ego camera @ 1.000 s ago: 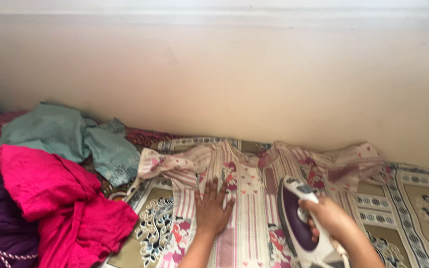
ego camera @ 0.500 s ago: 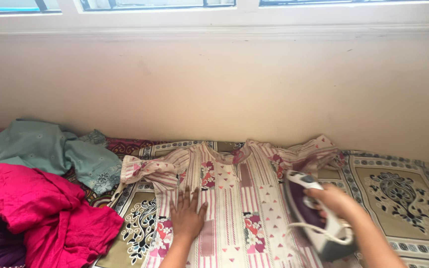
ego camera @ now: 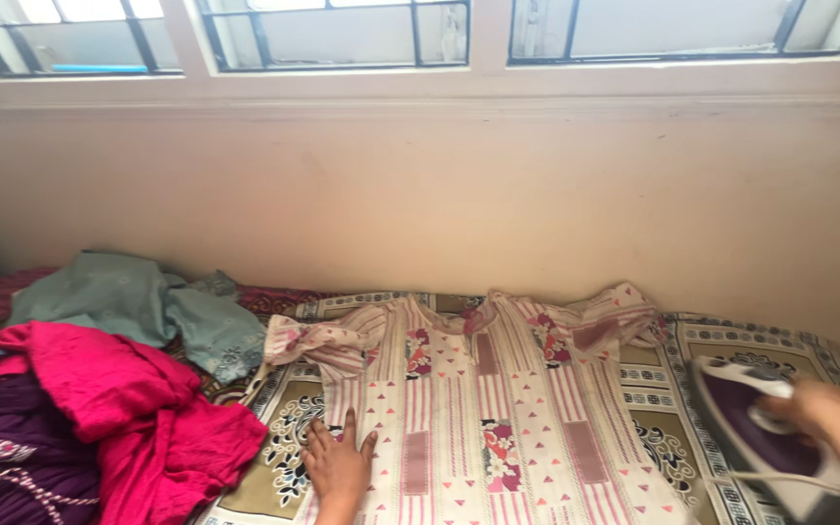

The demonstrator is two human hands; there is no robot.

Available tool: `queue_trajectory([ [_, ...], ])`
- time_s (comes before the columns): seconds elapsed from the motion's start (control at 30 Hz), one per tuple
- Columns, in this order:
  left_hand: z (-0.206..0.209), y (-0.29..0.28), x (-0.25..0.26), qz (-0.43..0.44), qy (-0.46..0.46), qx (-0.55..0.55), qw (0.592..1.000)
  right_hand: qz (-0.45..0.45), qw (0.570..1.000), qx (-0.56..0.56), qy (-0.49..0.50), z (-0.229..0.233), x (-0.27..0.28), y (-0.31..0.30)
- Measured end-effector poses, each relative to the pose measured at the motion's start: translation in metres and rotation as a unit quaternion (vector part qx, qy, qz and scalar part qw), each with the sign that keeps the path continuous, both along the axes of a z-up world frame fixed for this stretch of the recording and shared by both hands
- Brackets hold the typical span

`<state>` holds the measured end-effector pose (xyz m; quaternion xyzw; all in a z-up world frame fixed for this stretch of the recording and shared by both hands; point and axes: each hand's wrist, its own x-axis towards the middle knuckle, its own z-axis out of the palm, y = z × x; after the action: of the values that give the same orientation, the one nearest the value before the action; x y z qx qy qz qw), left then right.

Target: The person irons a patterned white and pink dress laid out on a bed. They smooth the fabric with their hands and use a steam iron to press the garment, working across the main body and sleeves. The person adjusts the dress's position several times to reach different sections.

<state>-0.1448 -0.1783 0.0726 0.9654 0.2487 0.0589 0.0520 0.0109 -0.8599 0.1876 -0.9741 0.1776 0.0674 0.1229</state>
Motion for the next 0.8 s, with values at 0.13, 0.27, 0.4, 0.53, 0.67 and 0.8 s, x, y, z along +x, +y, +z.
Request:
queue_trajectory([
  [0.13, -0.019, 0.013, 0.002, 0.03, -0.035, -0.036, 0.998, 0.018, 0.98, -0.159, -0.121, -0.003, -0.002, 0.055],
  [0.27, -0.035, 0.029, 0.028, 0.079, -0.078, -0.163, 0.98, 0.155, 0.919, -0.217, -0.289, -0.049, -0.053, 0.162],
  [0.4, -0.05, 0.043, 0.052, 0.12, -0.119, -0.268, 0.948, 0.109, 0.981, -0.1, -0.128, -0.07, -0.07, 0.217],
  [0.53, -0.049, 0.041, 0.059, -0.042, 0.038, -0.027, 0.998, 0.011, 0.978, 0.13, -0.164, -0.1, -0.046, 0.217],
  [0.67, -0.026, 0.022, 0.093, -0.024, 0.351, 0.061, 0.934, 0.194, 0.979, -0.031, 0.047, -0.097, -0.007, 0.199],
  [0.8, -0.012, 0.007, 0.122, 0.053, 0.748, 0.13, 0.649, 0.497, 0.745, -0.279, 0.346, -0.067, 0.026, 0.194],
])
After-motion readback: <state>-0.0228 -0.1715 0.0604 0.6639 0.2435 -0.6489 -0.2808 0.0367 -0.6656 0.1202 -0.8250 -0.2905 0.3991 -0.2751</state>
